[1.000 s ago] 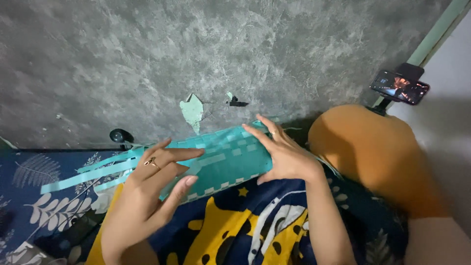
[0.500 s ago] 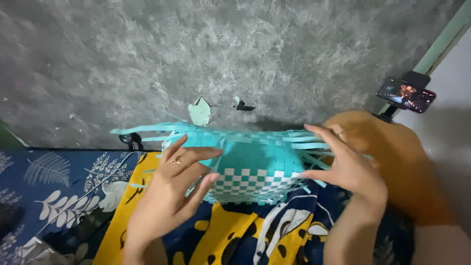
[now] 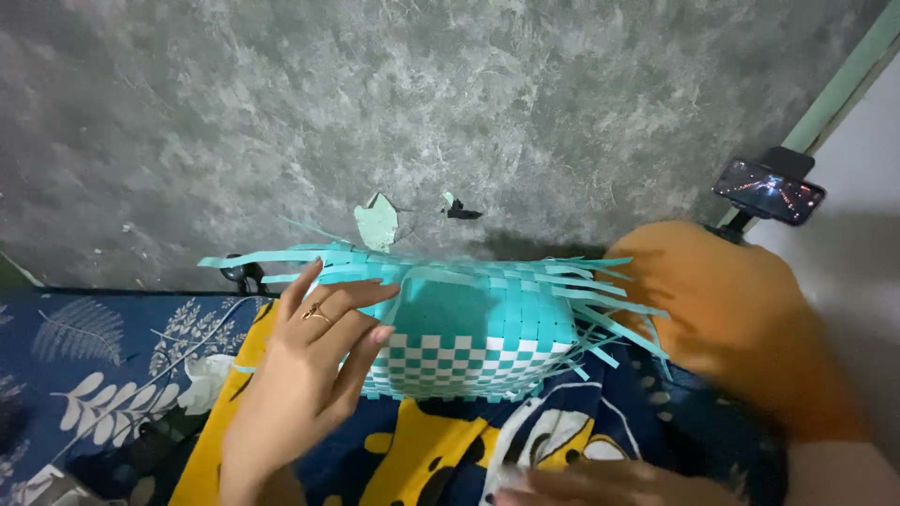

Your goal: A person is manually weaving a plastic bag, tucking the ends of teal plastic strips into the woven structure to secure them.

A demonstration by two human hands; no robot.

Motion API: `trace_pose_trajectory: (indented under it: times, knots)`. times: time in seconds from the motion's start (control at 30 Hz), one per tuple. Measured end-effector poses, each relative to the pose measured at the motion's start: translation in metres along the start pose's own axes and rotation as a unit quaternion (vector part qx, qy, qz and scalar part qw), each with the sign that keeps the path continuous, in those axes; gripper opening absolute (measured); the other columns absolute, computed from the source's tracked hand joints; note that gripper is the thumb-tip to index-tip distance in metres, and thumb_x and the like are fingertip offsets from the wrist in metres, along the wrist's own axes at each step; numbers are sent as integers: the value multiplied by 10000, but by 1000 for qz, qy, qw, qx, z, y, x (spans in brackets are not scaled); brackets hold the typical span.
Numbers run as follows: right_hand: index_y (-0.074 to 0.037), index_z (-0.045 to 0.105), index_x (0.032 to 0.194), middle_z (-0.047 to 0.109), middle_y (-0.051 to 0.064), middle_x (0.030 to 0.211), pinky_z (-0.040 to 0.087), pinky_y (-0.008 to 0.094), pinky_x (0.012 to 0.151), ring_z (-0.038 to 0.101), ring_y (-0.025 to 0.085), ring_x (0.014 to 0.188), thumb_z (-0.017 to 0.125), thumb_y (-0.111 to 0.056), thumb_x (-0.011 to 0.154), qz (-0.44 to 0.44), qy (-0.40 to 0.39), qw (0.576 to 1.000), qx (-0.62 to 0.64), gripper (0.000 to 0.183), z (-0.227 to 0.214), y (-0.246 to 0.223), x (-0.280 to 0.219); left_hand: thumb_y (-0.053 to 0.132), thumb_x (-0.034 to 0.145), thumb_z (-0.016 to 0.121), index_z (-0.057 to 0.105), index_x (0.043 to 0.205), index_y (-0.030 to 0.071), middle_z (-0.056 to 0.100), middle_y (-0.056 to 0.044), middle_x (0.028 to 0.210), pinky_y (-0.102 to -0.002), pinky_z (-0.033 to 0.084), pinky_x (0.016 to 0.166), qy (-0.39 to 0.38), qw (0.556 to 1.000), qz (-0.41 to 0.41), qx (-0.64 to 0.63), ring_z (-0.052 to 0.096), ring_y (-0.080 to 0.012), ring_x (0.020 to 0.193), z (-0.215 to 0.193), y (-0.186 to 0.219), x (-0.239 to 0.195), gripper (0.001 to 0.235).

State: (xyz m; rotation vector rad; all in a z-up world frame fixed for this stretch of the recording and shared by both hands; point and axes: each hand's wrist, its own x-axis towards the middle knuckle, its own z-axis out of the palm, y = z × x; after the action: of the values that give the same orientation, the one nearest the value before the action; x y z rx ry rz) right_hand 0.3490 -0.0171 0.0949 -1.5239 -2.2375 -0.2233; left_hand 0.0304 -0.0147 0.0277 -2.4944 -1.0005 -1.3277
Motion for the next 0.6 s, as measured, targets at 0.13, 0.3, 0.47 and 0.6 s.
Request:
trace_pose_trajectory:
  times: [0.13,0.3,0.47,0.6]
  knots:
    - [-148,686,983,671,-10,1061,464,314,815,624,155,984,516,-278,857,-126,73,989,7,249,-5,-6,-2,151,947,471,576,853,84,631,-64,1149,-567,273,1099,-9,1000,1,3,633,-223,955,4,-1,0,156]
    - [-183,705,954,673,-58,1055,406,310,880,581,132,1039,470,-394,859,-66,9,998,-13,330,-3,-3,2,144,944,471,567,805,85,634,-67,1149,-567,253,1116,-11,1000,-1,-6,636,-211,987,0,0,0,179]
    - [-190,697,1057,648,-20,1159,405,338,906,564,176,1115,445,-316,859,-125,43,991,-18,345,2,15,-2,143,941,475,572,806,88,624,-58,1150,-560,288,1112,-5,1000,-1,4,644,-212,929,-4,-1,1,175]
    - [-119,682,1054,661,24,1116,435,338,928,605,184,1047,497,-242,849,-127,65,989,38,302,2,10,-1,164,950,456,566,792,94,615,-54,1169,-571,283,1115,-11,1000,-2,8,637,-206,947,-3,-4,-1,205]
